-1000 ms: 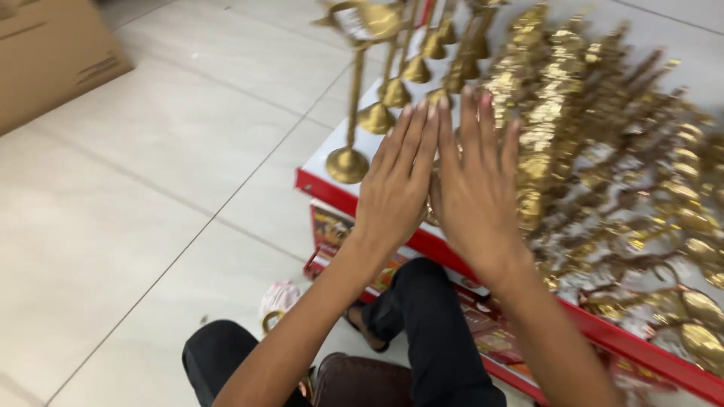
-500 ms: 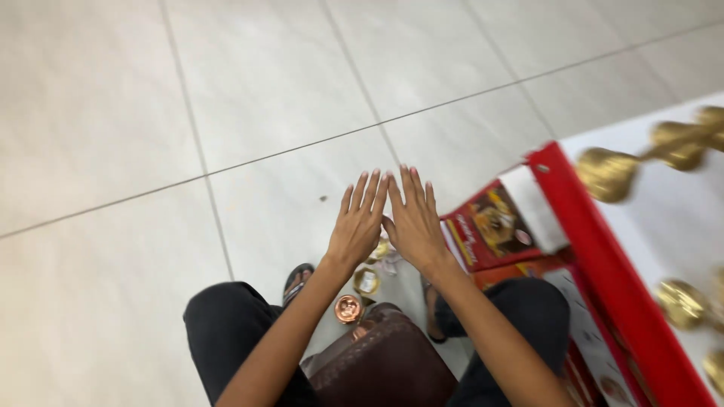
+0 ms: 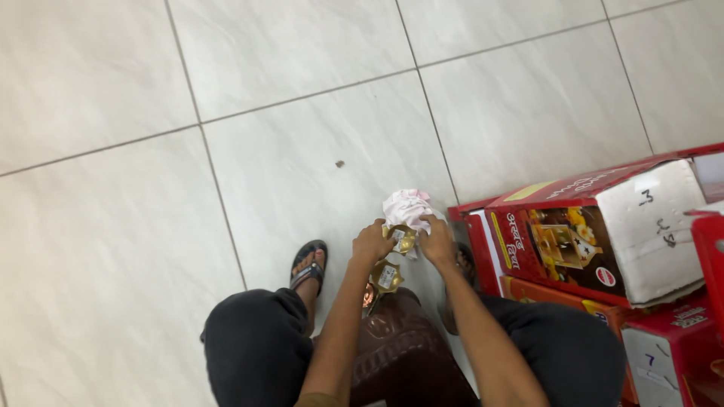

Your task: Cleaning and organizing brass oil lamps on store shelves.

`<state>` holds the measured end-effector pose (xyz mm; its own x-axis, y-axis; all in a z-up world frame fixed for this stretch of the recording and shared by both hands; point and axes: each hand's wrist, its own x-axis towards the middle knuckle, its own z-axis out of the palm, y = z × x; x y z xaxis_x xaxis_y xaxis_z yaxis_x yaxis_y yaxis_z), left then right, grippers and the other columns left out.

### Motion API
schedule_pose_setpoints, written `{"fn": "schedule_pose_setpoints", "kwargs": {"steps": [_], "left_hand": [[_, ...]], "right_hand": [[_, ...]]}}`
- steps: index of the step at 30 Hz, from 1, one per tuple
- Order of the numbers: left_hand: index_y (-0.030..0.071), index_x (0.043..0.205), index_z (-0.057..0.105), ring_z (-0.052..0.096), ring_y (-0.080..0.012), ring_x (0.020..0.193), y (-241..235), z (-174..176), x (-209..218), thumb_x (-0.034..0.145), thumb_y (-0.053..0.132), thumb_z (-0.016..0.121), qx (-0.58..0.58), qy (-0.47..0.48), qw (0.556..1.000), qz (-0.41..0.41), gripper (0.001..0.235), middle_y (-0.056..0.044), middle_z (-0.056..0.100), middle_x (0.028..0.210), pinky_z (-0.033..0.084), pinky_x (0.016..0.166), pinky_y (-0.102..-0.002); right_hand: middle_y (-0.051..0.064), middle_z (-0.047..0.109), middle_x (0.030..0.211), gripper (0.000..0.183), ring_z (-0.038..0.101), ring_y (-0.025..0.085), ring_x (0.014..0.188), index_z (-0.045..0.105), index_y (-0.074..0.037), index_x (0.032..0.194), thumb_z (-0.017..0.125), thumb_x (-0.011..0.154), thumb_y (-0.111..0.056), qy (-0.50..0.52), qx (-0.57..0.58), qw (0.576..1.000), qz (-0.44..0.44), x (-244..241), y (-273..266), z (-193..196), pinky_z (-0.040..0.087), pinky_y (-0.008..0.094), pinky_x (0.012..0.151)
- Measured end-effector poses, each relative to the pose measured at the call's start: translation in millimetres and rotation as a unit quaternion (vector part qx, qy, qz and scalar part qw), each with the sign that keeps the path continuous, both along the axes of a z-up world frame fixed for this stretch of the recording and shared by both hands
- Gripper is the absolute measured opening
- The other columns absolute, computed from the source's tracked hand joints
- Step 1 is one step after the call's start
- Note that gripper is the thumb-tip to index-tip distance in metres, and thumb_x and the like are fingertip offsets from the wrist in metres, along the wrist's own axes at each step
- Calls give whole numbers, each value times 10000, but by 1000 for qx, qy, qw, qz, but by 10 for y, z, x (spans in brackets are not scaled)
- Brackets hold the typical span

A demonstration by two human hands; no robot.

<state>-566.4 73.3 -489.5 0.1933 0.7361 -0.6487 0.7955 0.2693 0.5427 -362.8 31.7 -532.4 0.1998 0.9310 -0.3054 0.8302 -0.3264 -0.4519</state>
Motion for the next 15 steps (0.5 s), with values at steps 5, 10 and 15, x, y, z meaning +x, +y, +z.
{"fn": "schedule_pose_setpoints", "kwargs": {"steps": [5, 10, 15], "left_hand": [[207, 1359, 601, 685, -320, 1123, -59, -325, 84, 768, 377, 792, -46, -51, 996, 49, 644, -132, 729, 1195, 539, 973, -458], [156, 1281, 696, 754, -321, 951, -271, -866, 1, 804, 263, 753, -10, -92, 990, 104, 493, -165, 790, 992, 577, 870, -428], [75, 1270, 624, 745, -202, 678, -91, -994, -5, 897, 104, 617, -68, -232, 949, 202, 374, -150, 764, 850, 593, 632, -341]], "right_hand": [[225, 643, 1223, 423, 601, 406, 1179, 617, -145, 1319, 673, 903, -199, 62, 57, 991, -102, -55, 104, -444, 483, 492, 1016], [263, 571, 1383, 542, 527, 434, 1297, 503, -65, 1432, 698, 961, -251, 62, 151, 985, -58, -67, 241, -759, 404, 535, 1116], [271, 334, 1564, 845, 314, 461, 1454, 360, -154, 1564, 810, 868, -315, 201, 49, 972, -114, 101, 530, -747, 301, 545, 1151]]}}
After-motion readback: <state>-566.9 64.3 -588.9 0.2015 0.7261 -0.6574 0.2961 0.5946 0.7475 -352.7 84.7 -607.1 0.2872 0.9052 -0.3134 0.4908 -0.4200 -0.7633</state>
